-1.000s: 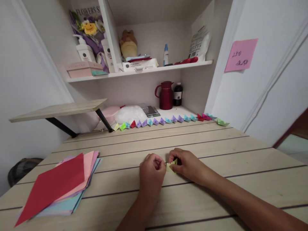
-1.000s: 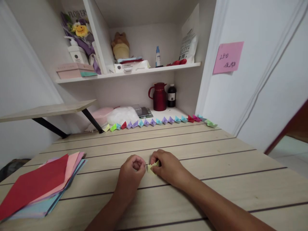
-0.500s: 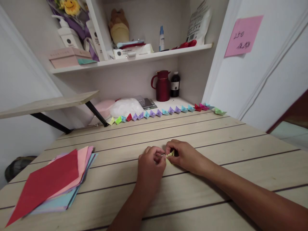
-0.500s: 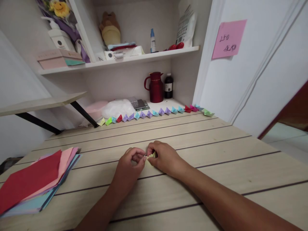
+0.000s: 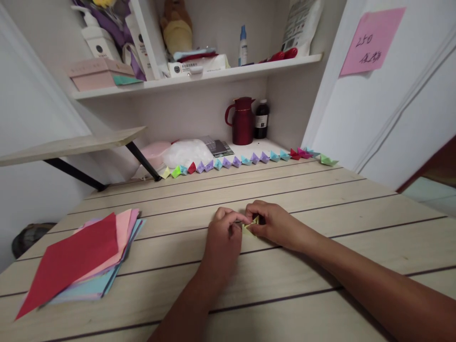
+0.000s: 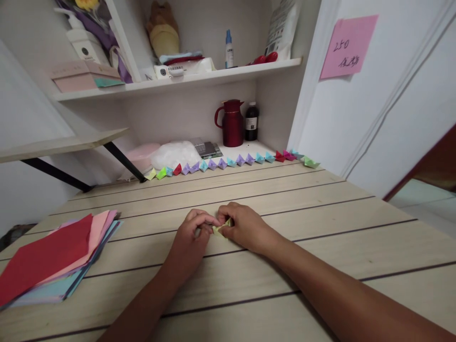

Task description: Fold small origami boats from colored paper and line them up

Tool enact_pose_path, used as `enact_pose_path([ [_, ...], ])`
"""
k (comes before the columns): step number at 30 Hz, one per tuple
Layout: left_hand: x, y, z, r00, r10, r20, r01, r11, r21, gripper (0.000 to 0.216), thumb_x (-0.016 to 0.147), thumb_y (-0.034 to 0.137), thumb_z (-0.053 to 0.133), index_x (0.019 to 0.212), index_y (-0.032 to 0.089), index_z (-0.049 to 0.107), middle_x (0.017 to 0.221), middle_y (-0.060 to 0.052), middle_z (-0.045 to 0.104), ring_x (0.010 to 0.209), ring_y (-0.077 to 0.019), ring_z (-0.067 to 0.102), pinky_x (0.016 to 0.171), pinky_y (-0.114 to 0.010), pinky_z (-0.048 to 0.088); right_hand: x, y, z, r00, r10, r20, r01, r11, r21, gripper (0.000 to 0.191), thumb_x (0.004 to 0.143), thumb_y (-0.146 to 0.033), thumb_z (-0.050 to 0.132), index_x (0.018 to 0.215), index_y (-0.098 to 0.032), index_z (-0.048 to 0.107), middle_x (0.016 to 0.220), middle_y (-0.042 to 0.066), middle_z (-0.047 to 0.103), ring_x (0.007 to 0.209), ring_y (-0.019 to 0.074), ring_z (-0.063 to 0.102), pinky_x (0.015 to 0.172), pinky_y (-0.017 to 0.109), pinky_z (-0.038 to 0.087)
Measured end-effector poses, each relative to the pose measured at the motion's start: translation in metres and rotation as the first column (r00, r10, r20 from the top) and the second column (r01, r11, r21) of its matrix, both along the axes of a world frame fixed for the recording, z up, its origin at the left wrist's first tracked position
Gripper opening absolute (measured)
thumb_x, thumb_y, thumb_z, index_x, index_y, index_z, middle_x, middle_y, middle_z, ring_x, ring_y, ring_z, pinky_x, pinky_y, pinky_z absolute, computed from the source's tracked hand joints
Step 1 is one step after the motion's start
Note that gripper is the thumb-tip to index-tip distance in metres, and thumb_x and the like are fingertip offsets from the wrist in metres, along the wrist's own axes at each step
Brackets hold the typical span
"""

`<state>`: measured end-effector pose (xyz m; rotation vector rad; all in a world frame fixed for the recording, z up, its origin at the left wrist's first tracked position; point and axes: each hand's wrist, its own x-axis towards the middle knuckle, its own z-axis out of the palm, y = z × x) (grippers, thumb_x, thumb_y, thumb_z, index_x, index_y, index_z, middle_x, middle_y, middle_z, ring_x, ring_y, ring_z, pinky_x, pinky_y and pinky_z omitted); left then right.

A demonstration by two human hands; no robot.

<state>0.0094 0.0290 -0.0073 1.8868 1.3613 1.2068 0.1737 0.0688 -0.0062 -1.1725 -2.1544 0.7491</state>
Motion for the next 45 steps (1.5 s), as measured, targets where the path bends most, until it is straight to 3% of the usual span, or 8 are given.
enact_pose_path([
  [9, 0.002, 0.001, -0.003, 0.98, 0.04, -0.197, -0.041, 0.999, -0.004, 0.031, 0.077, -0.001, 0.042, 0.082, 0.024, 0.061, 0.091, 0.0, 0.06, 0.09, -0.016, 0.057, 0.077, -0.028, 0.042, 0.001, 0.001, 0.0, 1.0, 0.001, 0.019, -0.002, 1.0, 0.027, 0.007, 0.073, -0.015, 0.06, 0.074, -0.021, 0.059, 0.076, -0.001, 0.058, 0.07, 0.0152, 0.054, 0.065, 0.026, 0.04],
  [17, 0.004, 0.0, -0.01, 0.893, 0.055, -0.446, -0.033, 0.998, 0.057, 0.029, 0.077, 0.002, 0.041, 0.089, 0.024, 0.057, 0.097, -0.002, 0.06, 0.095, -0.0188, 0.055, 0.081, -0.033, 0.037, 0.001, -0.001, 0.002, 0.999, -0.016, 0.034, 0.015, 0.999, 0.032, 0.009, 0.072, -0.013, 0.061, 0.076, -0.021, 0.059, 0.078, -0.001, 0.06, 0.067, 0.0139, 0.054, 0.063, 0.025, 0.04],
  [21, 0.004, -0.001, -0.006, 0.9, 0.04, -0.434, -0.047, 0.999, -0.006, 0.025, 0.069, 0.006, 0.051, 0.085, 0.024, 0.056, 0.1, -0.002, 0.06, 0.096, -0.0201, 0.056, 0.085, -0.035, 0.036, 0.002, -0.001, 0.001, 0.999, -0.007, 0.044, 0.005, 1.0, 0.03, 0.011, 0.073, -0.014, 0.06, 0.081, -0.021, 0.064, 0.084, 0.001, 0.063, 0.073, 0.0155, 0.058, 0.067, 0.027, 0.043],
  [27, 0.006, -0.001, -0.002, 0.923, 0.061, -0.381, -0.069, 0.998, -0.007, 0.005, 0.077, 0.018, 0.056, 0.079, 0.023, 0.056, 0.095, -0.002, 0.063, 0.096, -0.0206, 0.057, 0.086, -0.036, 0.036, 0.001, -0.003, 0.004, 0.999, 0.012, 0.052, -0.012, 1.0, -0.002, 0.017, 0.071, -0.013, 0.062, 0.086, -0.02, 0.066, 0.089, 0.003, 0.064, 0.08, 0.0173, 0.059, 0.072, 0.028, 0.045],
  [36, 0.007, 0.002, -0.01, 0.909, 0.099, -0.405, -0.09, 0.995, 0.044, 0.008, 0.076, 0.015, 0.057, 0.076, 0.022, 0.054, 0.092, -0.001, 0.062, 0.093, -0.0197, 0.057, 0.082, -0.035, 0.036, 0.008, -0.005, 0.009, 0.997, 0.074, -0.009, -0.075, 0.99, -0.118, 0.023, 0.074, -0.013, 0.056, 0.092, -0.021, 0.068, 0.092, 0.002, 0.064, 0.071, 0.0139, 0.057, 0.064, 0.025, 0.044],
  [45, 0.007, 0.003, -0.013, 0.904, 0.128, -0.408, -0.115, 0.992, 0.057, 0.012, 0.074, 0.01, 0.057, 0.077, 0.022, 0.054, 0.091, -0.002, 0.062, 0.092, -0.0194, 0.058, 0.08, -0.033, 0.037, 0.006, -0.008, 0.013, 0.994, 0.111, 0.027, -0.106, 0.987, -0.12, 0.025, 0.073, -0.013, 0.059, 0.096, -0.02, 0.066, 0.094, 0.002, 0.062, 0.072, 0.0135, 0.055, 0.065, 0.025, 0.044],
])
